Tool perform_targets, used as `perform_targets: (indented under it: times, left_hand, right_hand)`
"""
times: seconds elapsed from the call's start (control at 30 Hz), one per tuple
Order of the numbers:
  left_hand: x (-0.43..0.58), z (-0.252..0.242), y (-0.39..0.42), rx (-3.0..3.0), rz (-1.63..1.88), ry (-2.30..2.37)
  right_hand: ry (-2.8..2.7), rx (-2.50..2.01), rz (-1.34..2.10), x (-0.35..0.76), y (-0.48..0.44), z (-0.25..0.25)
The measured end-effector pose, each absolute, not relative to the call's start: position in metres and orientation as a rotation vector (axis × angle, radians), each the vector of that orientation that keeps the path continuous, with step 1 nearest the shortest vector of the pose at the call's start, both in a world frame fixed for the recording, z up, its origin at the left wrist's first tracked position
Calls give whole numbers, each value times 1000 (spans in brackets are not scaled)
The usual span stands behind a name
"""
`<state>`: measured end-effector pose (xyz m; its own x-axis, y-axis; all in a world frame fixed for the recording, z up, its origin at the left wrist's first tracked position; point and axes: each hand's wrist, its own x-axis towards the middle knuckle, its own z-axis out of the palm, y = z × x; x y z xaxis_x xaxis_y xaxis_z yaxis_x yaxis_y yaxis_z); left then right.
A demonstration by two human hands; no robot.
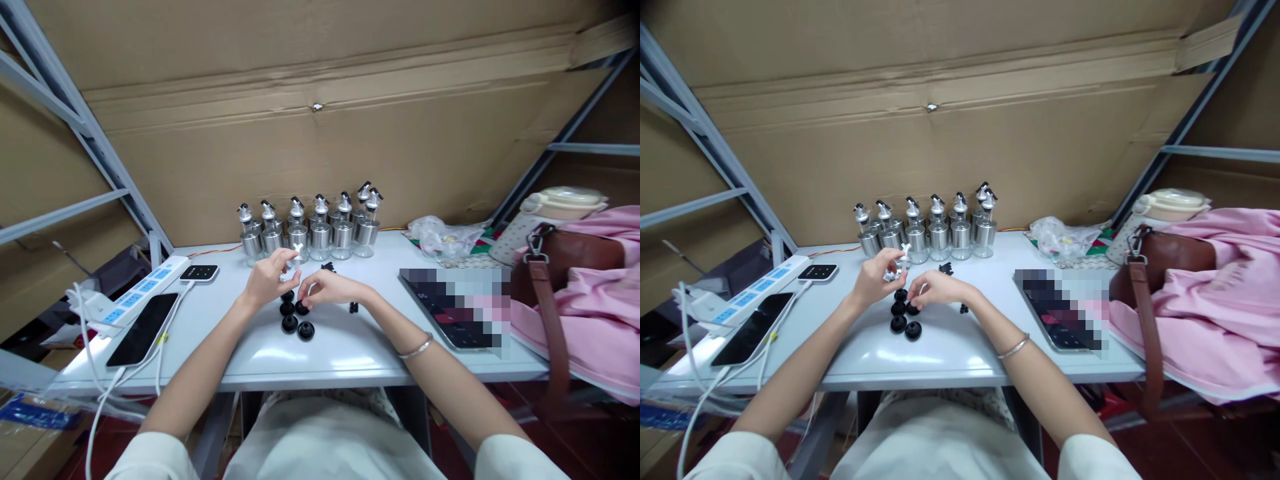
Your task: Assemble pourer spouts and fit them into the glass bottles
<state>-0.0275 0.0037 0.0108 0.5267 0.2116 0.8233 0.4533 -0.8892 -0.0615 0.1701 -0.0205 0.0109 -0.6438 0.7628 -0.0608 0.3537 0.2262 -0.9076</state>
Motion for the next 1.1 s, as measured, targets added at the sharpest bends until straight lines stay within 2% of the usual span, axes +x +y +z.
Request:
perform_targets:
  times: [0.13, 0.33, 0.7, 0.83, 1.1]
  left_hand:
    - [-26, 8, 3, -2515, -1278, -568]
    - [-25, 9, 2, -2513, -1256, -531]
    - [-25, 9, 1, -2526, -1236, -565]
    - [-22, 8, -2, -2551, -1205, -555]
    - [-15, 5, -5, -2563, -1169, -503]
  right_hand:
    - [-2282, -1152, 1200, 205, -14, 25]
    - [-2446, -1280, 1354, 242, -4, 19]
    - [-2397, -1422, 1379, 234, -5, 12]
    - [-2190, -1283, 1279, 229, -8, 19]
    - [-1520, -847, 1455, 213, -12, 22]
